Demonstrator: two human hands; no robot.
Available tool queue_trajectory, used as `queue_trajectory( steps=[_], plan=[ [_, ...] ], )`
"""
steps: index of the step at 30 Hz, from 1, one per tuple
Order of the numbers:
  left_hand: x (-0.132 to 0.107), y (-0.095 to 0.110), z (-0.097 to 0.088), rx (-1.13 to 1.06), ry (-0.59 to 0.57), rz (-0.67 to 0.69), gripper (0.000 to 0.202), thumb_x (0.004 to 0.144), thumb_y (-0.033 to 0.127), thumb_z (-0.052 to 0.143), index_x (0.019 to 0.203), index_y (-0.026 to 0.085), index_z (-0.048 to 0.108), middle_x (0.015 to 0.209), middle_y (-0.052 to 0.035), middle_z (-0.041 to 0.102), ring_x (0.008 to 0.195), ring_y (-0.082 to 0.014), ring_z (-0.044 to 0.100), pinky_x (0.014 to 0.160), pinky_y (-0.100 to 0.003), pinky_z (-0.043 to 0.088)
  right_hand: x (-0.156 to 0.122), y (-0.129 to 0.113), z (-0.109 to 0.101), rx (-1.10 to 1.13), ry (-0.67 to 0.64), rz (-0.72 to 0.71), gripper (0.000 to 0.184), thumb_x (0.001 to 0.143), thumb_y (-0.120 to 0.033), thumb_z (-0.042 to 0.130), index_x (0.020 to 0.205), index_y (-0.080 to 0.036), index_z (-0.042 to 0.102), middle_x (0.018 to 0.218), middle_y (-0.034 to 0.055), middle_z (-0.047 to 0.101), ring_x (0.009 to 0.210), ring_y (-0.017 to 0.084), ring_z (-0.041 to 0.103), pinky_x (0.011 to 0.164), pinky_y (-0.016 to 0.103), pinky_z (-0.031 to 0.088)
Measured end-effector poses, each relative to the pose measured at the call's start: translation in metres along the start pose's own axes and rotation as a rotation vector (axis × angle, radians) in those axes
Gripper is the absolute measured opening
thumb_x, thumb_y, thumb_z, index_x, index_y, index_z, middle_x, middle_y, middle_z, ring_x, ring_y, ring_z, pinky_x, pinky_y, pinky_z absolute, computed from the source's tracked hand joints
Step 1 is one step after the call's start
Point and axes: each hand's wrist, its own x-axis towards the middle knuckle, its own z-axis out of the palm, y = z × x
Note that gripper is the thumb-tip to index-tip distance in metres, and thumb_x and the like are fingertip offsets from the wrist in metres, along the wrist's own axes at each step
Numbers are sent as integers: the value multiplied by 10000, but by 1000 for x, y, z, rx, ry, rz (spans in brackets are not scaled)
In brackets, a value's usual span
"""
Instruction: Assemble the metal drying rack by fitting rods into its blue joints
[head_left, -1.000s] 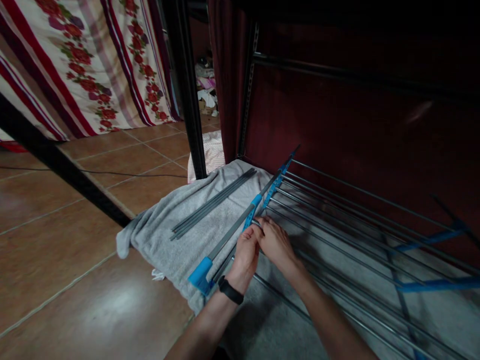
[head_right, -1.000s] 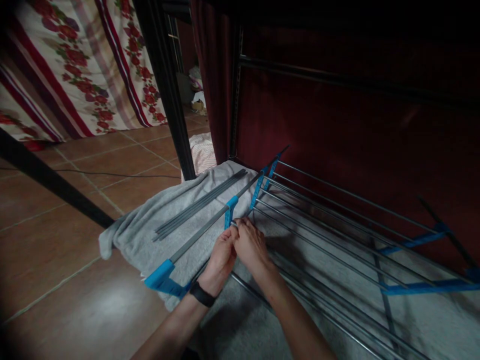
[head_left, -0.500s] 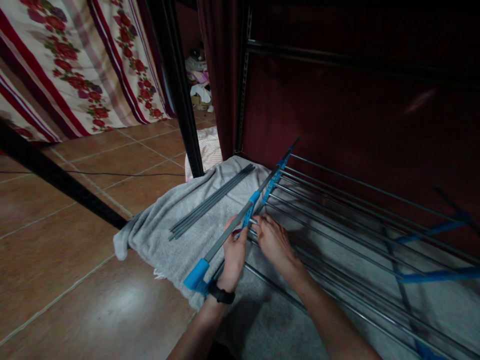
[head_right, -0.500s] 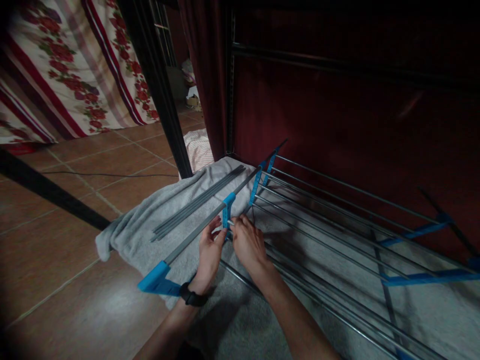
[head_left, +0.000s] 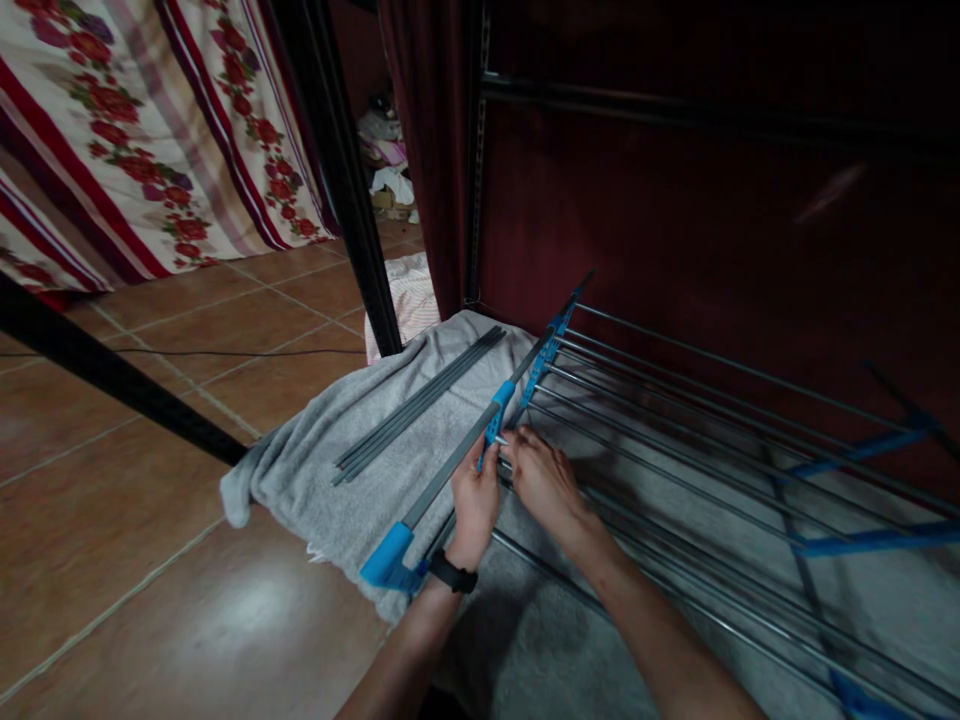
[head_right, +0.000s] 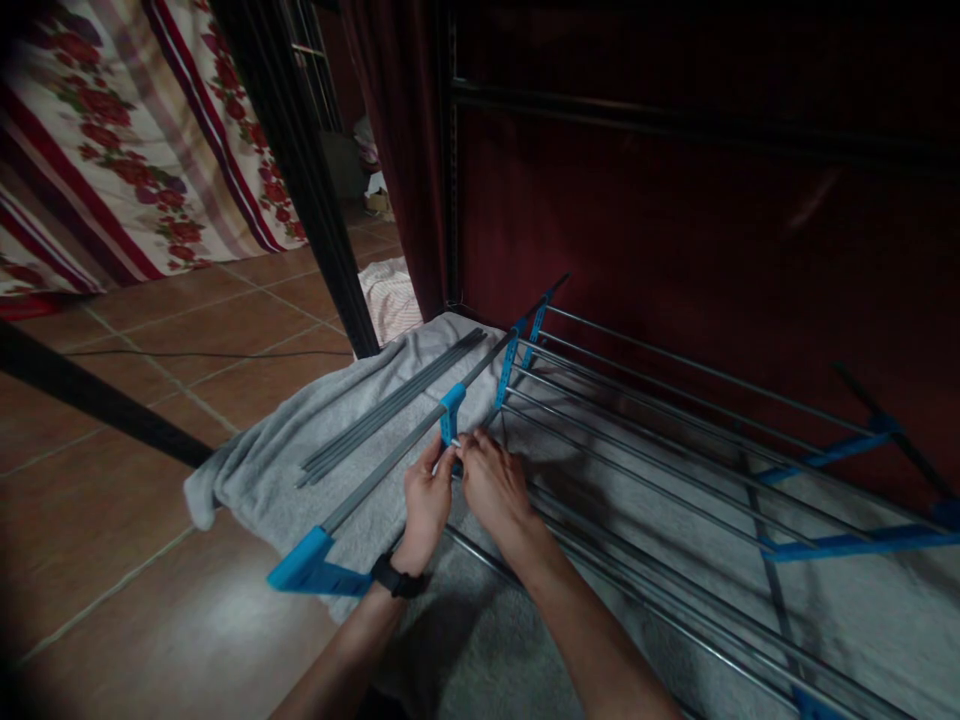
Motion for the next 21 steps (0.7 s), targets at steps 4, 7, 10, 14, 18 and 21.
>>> queue_trajectory(
  steps=[4,7,10,14,18,21],
  plan=[
    [-1,-5,-1,-16,13,7,225,855,247,721,1068,280,784,1085,-46,783,1161,-262,676,1073,-400,495,0,0,-1,-6,-14,16,449,1089,-290,258,1374,-205,595,1376,145,639,1192,251,650,949,362,520],
    [-2,-7,-2,-7,10,20,213,863,262,718,1065,275,784,1092,-53,782,1177,-269,671,1066,-395,500,0,0,-1,-1,-15,4,466,1091,-295,236,1341,-203,619,1334,141,658,1175,261,655,950,380,520],
    [-1,-9,-2,7,11,40,242,874,271,710,1106,267,780,1131,-61,779,1163,-270,683,1084,-397,492,1,0,1,-18,-8,-2,463,1094,-296,233,1322,-202,624,1315,135,667,1161,260,663,938,379,525],
    [0,-8,0,88,-39,81,310,931,301,625,1212,233,735,1235,-72,754,1199,-260,670,1142,-431,459,0,-3,0,-67,32,-8,410,1091,-271,282,1325,-180,606,1293,136,670,1108,246,674,911,370,538],
    [-11,-16,-10,180,-13,140,410,963,326,580,1355,215,627,1425,-107,639,1348,-254,567,1195,-453,411,-30,-5,5,-83,276,-87,357,1066,-232,395,1375,-182,567,1299,129,651,1158,246,630,1004,394,518],
    [-35,-33,-29,274,55,208,420,992,344,543,1395,226,564,1434,-128,594,1351,-249,545,1167,-458,443,-84,4,37,-12,382,-141,371,1037,-155,416,1371,-219,567,1272,94,660,1160,211,626,1033,367,513]
  ],
)
